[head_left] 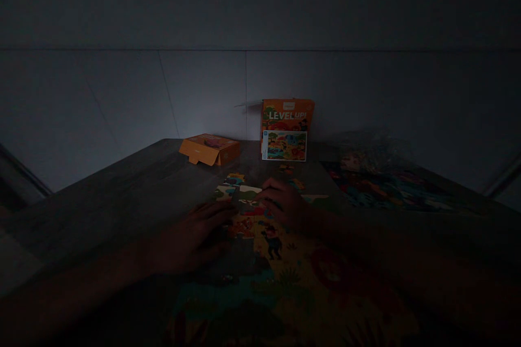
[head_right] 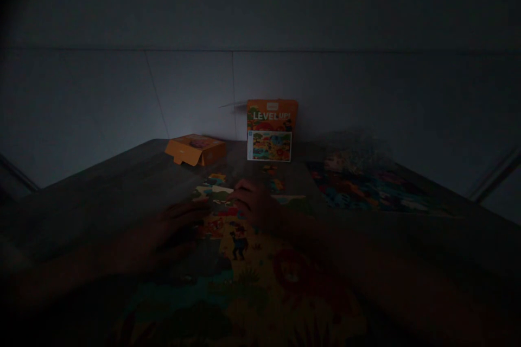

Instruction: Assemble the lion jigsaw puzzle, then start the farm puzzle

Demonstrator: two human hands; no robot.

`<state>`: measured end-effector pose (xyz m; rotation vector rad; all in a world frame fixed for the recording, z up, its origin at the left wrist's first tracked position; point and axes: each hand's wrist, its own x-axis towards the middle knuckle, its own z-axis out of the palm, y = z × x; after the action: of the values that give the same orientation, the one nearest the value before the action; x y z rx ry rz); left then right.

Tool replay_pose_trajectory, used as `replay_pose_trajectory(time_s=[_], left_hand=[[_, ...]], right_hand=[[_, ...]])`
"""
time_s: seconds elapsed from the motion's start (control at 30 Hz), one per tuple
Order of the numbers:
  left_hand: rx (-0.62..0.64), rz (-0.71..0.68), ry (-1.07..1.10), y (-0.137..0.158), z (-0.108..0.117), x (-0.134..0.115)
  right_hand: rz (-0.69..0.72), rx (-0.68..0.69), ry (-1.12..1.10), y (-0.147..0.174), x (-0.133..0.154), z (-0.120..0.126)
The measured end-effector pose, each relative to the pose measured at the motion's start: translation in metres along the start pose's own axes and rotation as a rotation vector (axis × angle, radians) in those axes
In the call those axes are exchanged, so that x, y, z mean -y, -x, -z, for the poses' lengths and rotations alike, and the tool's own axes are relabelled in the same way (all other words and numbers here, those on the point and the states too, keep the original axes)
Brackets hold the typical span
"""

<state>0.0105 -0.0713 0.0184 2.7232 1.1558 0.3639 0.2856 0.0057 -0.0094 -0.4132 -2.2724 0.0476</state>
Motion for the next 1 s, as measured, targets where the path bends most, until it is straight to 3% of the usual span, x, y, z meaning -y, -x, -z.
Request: replay_pose_trajectory(time_s=[0.1, 0.27, 0.47, 0.8, 1.0], left_hand=[[-0.082, 0.082, 0.096, -0.001, -0.001, 0.0], [-0.235, 0.087, 0.233, -0.004, -0.001, 0.003], [-0.167, 0.007, 0.217, -0.004, -0.003, 0.001], [-0.198, 0.132, 0.345, -0.01, 0.0, -0.001], [-0.19, 0.17, 0.376, -0.011, -0.003, 0.005]], right_hand=[[0.02, -0.014, -0.042, -0.001, 0.011, 0.001], [-0.135, 0.056, -0.271, -0.001, 0.028, 0.0], [-0.144, 0.171, -0.314, -0.001, 0.026, 0.0], [-0.107, 0.27, -0.161, -0.003, 0.032, 0.002], [0.012, 0.343, -0.062, -0.008, 0.035, 0.008]])
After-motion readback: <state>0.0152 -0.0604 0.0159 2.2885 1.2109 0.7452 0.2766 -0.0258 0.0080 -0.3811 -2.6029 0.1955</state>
